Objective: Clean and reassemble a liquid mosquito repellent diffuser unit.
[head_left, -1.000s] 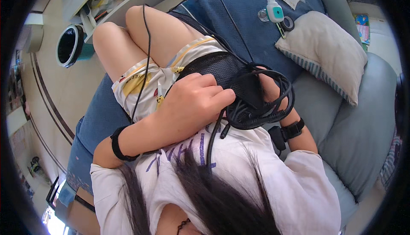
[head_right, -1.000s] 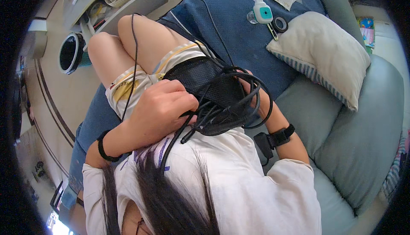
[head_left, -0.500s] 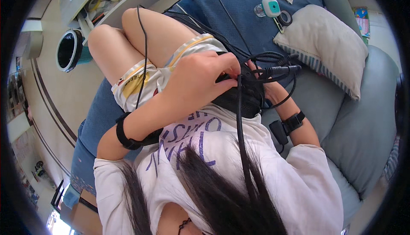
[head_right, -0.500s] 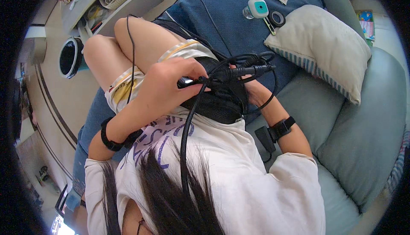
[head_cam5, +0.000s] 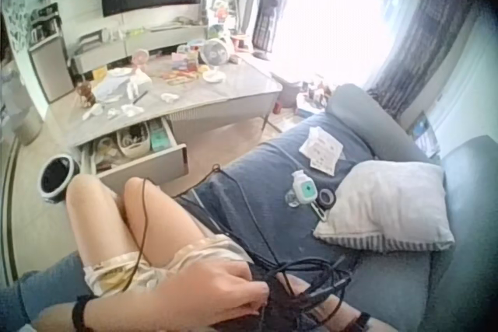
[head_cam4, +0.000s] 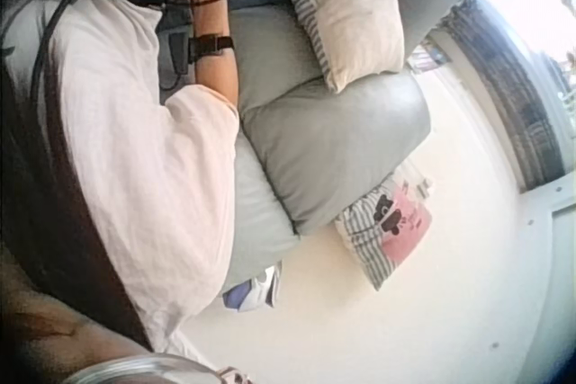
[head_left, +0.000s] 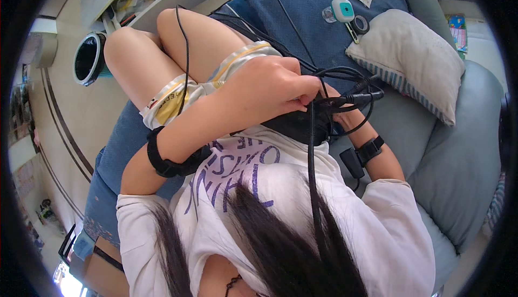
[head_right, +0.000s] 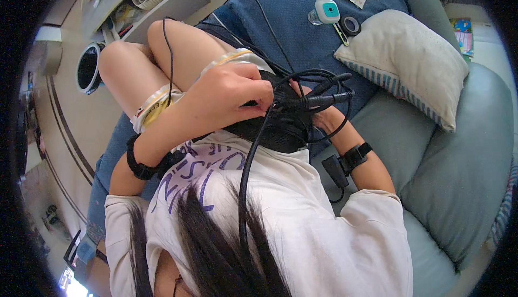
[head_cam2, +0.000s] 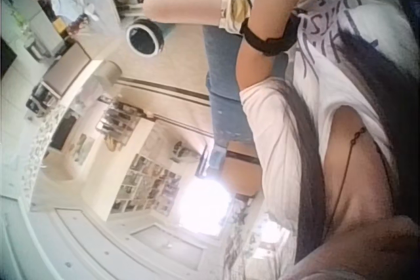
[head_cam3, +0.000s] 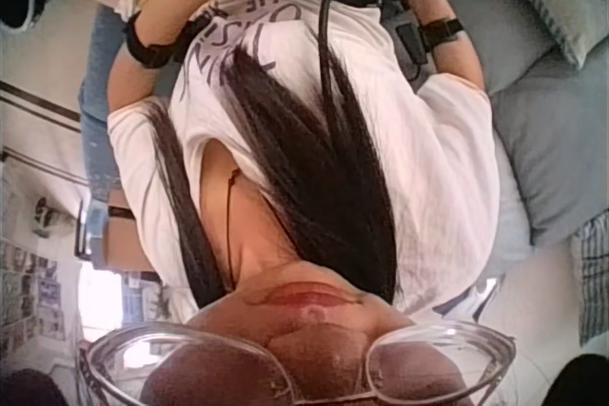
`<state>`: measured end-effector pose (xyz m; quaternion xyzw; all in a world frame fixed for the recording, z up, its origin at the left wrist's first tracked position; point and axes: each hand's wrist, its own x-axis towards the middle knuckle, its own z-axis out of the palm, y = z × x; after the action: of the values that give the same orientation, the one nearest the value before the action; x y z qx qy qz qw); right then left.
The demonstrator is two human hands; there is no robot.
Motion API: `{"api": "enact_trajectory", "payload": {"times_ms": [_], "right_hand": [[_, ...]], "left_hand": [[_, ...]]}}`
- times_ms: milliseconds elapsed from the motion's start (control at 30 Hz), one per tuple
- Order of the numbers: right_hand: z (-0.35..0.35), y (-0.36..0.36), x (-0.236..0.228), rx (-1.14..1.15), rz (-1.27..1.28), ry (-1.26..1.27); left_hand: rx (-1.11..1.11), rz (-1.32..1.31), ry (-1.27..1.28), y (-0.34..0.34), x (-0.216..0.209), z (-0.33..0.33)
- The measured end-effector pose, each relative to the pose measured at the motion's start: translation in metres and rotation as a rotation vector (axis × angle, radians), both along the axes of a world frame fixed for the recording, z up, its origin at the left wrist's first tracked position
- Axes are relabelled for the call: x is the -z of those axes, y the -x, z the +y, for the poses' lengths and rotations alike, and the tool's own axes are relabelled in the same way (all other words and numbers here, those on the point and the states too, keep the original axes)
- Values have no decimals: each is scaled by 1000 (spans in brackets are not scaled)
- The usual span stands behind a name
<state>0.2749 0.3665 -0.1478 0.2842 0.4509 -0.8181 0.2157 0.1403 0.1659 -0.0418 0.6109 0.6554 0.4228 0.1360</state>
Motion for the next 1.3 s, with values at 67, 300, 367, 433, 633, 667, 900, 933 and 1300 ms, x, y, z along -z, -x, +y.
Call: {"api": "enact_trajectory", "payload": {"times_ms": [67,300,367,433,633,667,900,933,1300], "right_hand": [[0,0,0,-31,25,14],[3,-1,8,-3,-14,34],[3,1,7,16,-53,62],[1,1,7,16,-24,24],[-3,2,-1,30,35,-32],[-1,2,-1,30,43,-38],[9,2,4,-61,49,-5],[6,5,0,-108,120,-69],[19,6,13,-555,466,-737]], "left_hand": [[7,39,-14,-1,0,-4],[2,56,-24,-1,3,-7],[1,55,-39,-1,4,-6],[2,55,-33,0,4,-5],[8,58,-43,0,5,-4],[14,66,-54,1,5,-2],[35,21,-39,1,3,1],[34,20,-40,2,4,2],[12,18,-9,3,2,-2]]}}
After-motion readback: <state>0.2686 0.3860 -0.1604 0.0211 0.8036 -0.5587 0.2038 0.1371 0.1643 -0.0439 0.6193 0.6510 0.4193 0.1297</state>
